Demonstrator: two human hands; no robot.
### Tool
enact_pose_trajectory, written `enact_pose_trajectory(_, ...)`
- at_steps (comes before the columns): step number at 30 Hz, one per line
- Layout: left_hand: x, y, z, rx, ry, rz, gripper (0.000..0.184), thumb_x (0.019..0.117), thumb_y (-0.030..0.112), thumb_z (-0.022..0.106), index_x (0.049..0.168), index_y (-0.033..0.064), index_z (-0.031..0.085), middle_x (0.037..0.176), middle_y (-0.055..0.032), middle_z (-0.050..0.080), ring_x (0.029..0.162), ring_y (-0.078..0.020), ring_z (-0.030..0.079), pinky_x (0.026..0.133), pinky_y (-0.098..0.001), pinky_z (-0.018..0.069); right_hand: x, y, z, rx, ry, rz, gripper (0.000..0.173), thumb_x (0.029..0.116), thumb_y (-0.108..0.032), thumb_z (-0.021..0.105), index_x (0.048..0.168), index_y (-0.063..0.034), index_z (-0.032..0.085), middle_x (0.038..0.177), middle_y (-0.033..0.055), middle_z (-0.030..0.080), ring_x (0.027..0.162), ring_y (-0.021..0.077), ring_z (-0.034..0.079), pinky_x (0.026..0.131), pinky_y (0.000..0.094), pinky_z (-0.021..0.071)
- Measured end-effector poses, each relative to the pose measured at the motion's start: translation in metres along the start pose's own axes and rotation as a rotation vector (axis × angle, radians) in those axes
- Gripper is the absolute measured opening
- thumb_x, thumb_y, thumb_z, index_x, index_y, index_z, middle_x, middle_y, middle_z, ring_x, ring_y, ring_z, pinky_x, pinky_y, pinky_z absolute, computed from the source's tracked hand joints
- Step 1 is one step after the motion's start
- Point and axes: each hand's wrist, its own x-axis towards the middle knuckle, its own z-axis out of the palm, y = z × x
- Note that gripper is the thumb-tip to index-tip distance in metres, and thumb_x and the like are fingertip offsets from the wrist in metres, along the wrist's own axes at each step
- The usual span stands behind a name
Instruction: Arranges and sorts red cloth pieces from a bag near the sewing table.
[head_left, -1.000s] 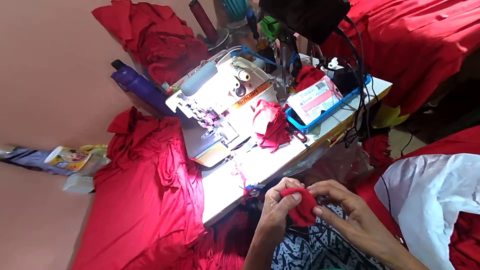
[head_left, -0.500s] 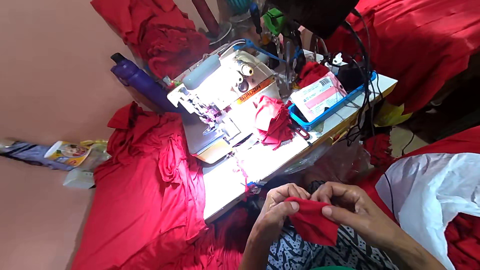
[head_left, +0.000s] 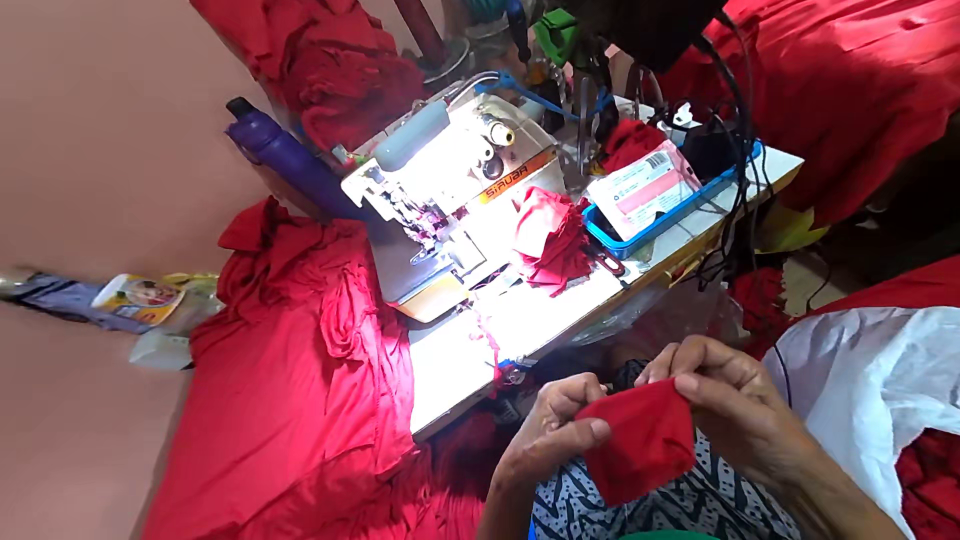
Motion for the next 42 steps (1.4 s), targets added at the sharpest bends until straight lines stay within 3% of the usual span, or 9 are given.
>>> enact_pose_trajectory(5,0.0,-0.008,-0.01,0.036,-0.134,0.06,0.035,0.0997,0.048,0.059,0.096,0.0162,0.072,0.096,0.0145,0.067,0.093,0.0085,0.059,0.081,-0.0136,0.0479,0.006,-0.01,-0.003,0.369,-0.08,0.168,0.013,0.0996,-0.024,0.064,0.099,-0.0143,0.073,0.095,0.0001,0.075,0.085,0.0027,0.072,0.078,0.0172,0.0592)
enact_pose_trajectory(8,0.003,-0.005,-0.006,-0.355,0.108,0.124,0.025,0.0948,0.042,0.065,0.097,0.0216,0.078,0.096,0.0109,0.071,0.093,-0.0001,0.065,0.085,-0.019,0.0507,-0.003,-0.002,-0.006,0.174,-0.243,0.329,0.012,0.0991,-0.034,0.065,0.105,-0.0241,0.066,0.086,-0.0126,0.07,0.076,-0.0062,0.065,0.068,0.0112,0.0536)
enact_pose_trajectory(12,0.002,-0.004,0.002,-0.642,0.282,0.026,0.025,0.0918,0.038,0.07,0.097,0.0153,0.079,0.089,0.0009,0.075,0.087,-0.0088,0.072,0.083,-0.0266,0.0579,-0.008,0.005,-0.001,0.04,-0.387,0.396,0.026,0.0949,-0.024,0.07,0.118,-0.0172,0.061,0.095,-0.0122,0.074,0.087,-0.0024,0.07,0.076,0.0168,0.0575)
enact_pose_trajectory(19,-0.002,-0.016,-0.008,-0.303,-0.171,-0.088,0.024,0.1006,0.042,0.061,0.1,0.0222,0.073,0.086,0.0117,0.073,0.075,0.0052,0.066,0.065,-0.014,0.0525,0.002,-0.017,-0.012,0.406,-0.379,0.156,0.023,0.1031,-0.028,0.058,0.121,-0.0191,0.071,0.112,-0.0059,0.075,0.103,0.0007,0.069,0.091,0.0183,0.0557)
enact_pose_trajectory(25,-0.002,-0.001,-0.011,-0.41,-0.034,0.117,0.026,0.1027,0.038,0.056,0.11,0.024,0.077,0.104,0.0088,0.075,0.103,-0.0028,0.068,0.097,-0.0266,0.0519,-0.009,0.004,-0.018,0.039,-0.489,0.336,0.016,0.0988,-0.036,0.066,0.105,-0.023,0.074,0.09,-0.0157,0.074,0.084,-0.007,0.067,0.075,0.013,0.0554)
enact_pose_trajectory(28,-0.001,0.0,-0.012,-0.309,-0.144,0.061,0.026,0.1044,0.04,0.053,0.106,0.0248,0.074,0.096,0.0152,0.073,0.09,0.0071,0.065,0.083,-0.0147,0.052,-0.008,0.0,-0.023,-0.053,-0.64,0.197,0.02,0.1037,-0.032,0.059,0.104,-0.0162,0.072,0.092,-0.017,0.07,0.087,-0.0107,0.062,0.076,0.0099,0.0513)
enact_pose_trajectory(34,0.002,0.0,-0.02,-0.065,-0.28,-0.092,0.031,0.1,0.045,0.061,0.083,0.0197,0.07,0.08,0.0184,0.067,0.077,0.0123,0.06,0.068,-0.0092,0.0467,0.006,-0.022,-0.03,0.09,-0.541,0.062,0.023,0.1036,-0.038,0.057,0.11,-0.0252,0.075,0.101,-0.0184,0.074,0.094,-0.0098,0.066,0.082,0.0105,0.0531)
enact_pose_trajectory(38,0.005,0.002,-0.026,-0.072,-0.328,-0.026,0.019,0.0984,0.034,0.067,0.09,0.0173,0.072,0.087,0.0164,0.07,0.09,0.0088,0.063,0.097,-0.0214,0.0488,0.008,-0.014,-0.029,0.039,-0.607,0.122,0.018,0.1026,-0.034,0.061,0.105,-0.0228,0.075,0.096,-0.019,0.073,0.09,-0.011,0.065,0.078,0.0092,0.0525)
enact_pose_trajectory(42,0.002,0.002,-0.033,-0.142,-0.267,0.017,0.013,0.0936,0.03,0.073,0.101,0.02,0.075,0.098,0.0134,0.074,0.098,0.0035,0.067,0.102,-0.0267,0.0499,0.01,-0.012,-0.034,0.027,-0.614,0.152,0.017,0.1024,-0.032,0.061,0.108,-0.0232,0.074,0.097,-0.0189,0.073,0.09,-0.0107,0.065,0.077,0.0092,0.0532)
